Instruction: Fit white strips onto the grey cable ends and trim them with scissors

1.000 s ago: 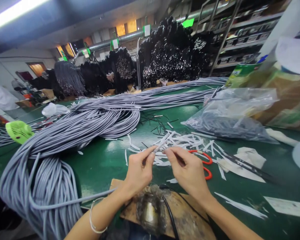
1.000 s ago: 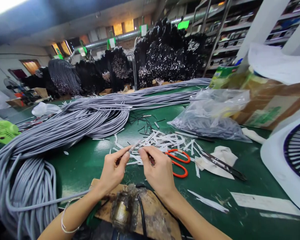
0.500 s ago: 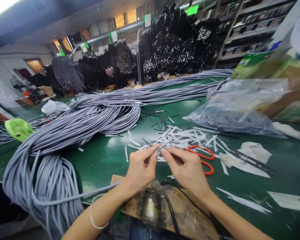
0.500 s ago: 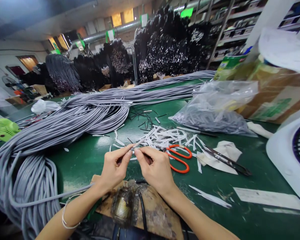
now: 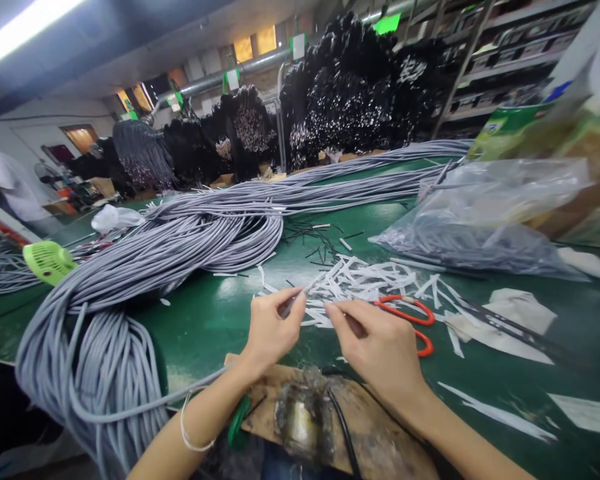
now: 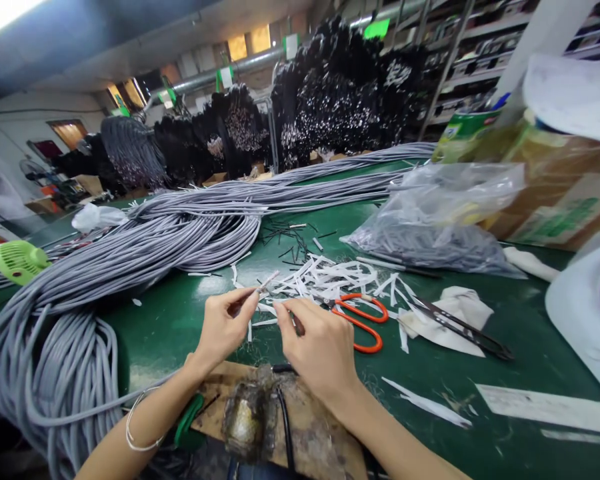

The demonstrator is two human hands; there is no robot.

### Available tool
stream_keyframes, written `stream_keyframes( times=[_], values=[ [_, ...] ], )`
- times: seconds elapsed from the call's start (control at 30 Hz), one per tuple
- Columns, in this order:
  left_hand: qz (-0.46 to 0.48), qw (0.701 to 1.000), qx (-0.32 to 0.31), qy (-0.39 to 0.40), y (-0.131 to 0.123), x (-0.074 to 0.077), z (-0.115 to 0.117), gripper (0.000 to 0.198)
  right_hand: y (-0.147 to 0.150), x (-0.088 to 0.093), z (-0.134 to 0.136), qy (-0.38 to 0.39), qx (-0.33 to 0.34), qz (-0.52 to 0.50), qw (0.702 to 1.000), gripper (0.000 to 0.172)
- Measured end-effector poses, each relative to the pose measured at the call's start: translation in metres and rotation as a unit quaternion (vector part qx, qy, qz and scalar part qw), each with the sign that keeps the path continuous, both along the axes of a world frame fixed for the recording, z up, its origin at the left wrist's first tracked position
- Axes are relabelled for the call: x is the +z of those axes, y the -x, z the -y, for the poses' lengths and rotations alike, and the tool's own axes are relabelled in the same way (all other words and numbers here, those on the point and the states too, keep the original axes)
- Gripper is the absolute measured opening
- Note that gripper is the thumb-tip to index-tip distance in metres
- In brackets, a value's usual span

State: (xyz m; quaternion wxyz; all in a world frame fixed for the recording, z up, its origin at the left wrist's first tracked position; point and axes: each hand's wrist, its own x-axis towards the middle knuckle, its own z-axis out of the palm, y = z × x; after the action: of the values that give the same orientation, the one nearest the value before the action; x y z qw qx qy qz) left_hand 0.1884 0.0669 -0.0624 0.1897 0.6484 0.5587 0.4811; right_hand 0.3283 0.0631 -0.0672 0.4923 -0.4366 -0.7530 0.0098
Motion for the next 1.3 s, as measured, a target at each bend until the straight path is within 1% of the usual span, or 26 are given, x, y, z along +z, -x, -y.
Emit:
stream_keyframes(
  times=[0.03,0.07,0.2,0.5,0.57,0.67,0.7,0.73,0.8,0.9,0.97,1.03,1.1,1.17,1.2,1.23,1.27,1.3],
  values=[
    [0.003,1.0,0.001,-0.01,-0.001,0.002,0.003,0.027,-0.003,0.0,-0.005,0.013,-0.022,0.007,1.0,0.032],
    [0.003,1.0,0.0,-0.018,-0.001,0.003,0.005,0.026,-0.005,0.0,-0.008,0.02,-0.029,0.011,0.999,0.034],
    [-0.008,0.999,-0.001,-0.042,-0.003,0.006,0.01,0.024,-0.003,0.001,-0.009,0.01,-0.006,-0.004,1.0,0.032],
    [-0.073,0.994,-0.011,-0.076,-0.003,0.006,0.013,0.022,-0.003,-0.001,-0.006,0.003,-0.005,0.005,1.0,0.03],
    [-0.088,0.991,-0.008,-0.096,-0.003,0.006,0.013,0.02,-0.003,-0.001,-0.006,0.026,0.006,-0.009,1.0,0.031],
    [-0.101,0.984,-0.011,-0.148,-0.003,0.003,0.013,0.017,-0.001,0.001,-0.005,0.083,0.047,-0.047,0.994,0.036],
    [-0.104,0.981,-0.014,-0.163,-0.004,0.002,0.014,0.017,0.0,0.002,-0.005,0.09,0.058,-0.056,0.993,0.037],
    [-0.109,0.979,-0.016,-0.173,-0.004,0.001,0.014,0.018,0.0,0.002,-0.004,0.081,0.063,-0.06,0.993,0.036],
    [-0.117,0.978,-0.015,-0.17,-0.005,0.001,0.014,0.018,0.001,0.001,-0.003,0.026,0.061,-0.055,0.996,0.031],
    [-0.114,0.984,-0.004,-0.136,-0.005,0.003,0.014,0.018,0.004,-0.001,-0.001,-0.075,0.06,-0.034,0.995,0.021],
    [-0.093,0.988,-0.002,-0.122,-0.004,0.004,0.015,0.016,0.005,-0.002,-0.001,-0.113,0.068,-0.028,0.991,0.017],
    [-0.066,0.989,-0.001,-0.135,-0.002,0.005,0.017,0.015,0.007,0.0,-0.002,-0.108,0.079,-0.03,0.991,0.018],
    [-0.05,0.983,0.007,-0.176,-0.002,0.005,0.02,0.016,0.008,0.003,-0.003,-0.062,0.077,-0.04,0.994,0.023],
    [-0.06,0.973,0.018,-0.22,-0.003,0.003,0.021,0.016,0.008,0.007,-0.002,-0.006,0.065,-0.056,0.996,0.028],
    [-0.072,0.969,0.021,-0.235,-0.003,0.001,0.021,0.017,0.009,0.007,0.0,0.007,0.056,-0.065,0.996,0.029],
    [-0.085,0.968,0.023,-0.237,-0.003,0.0,0.02,0.018,0.009,0.007,0.002,0.0,0.052,-0.071,0.996,0.029],
    [-0.098,0.97,0.024,-0.223,-0.003,-0.001,0.017,0.018,0.01,0.007,0.005,-0.026,0.06,-0.07,0.995,0.028],
    [-0.109,0.975,0.025,-0.193,-0.002,-0.002,0.014,0.018,0.011,0.005,0.008,-0.068,0.08,-0.06,0.993,0.026]
  ],
)
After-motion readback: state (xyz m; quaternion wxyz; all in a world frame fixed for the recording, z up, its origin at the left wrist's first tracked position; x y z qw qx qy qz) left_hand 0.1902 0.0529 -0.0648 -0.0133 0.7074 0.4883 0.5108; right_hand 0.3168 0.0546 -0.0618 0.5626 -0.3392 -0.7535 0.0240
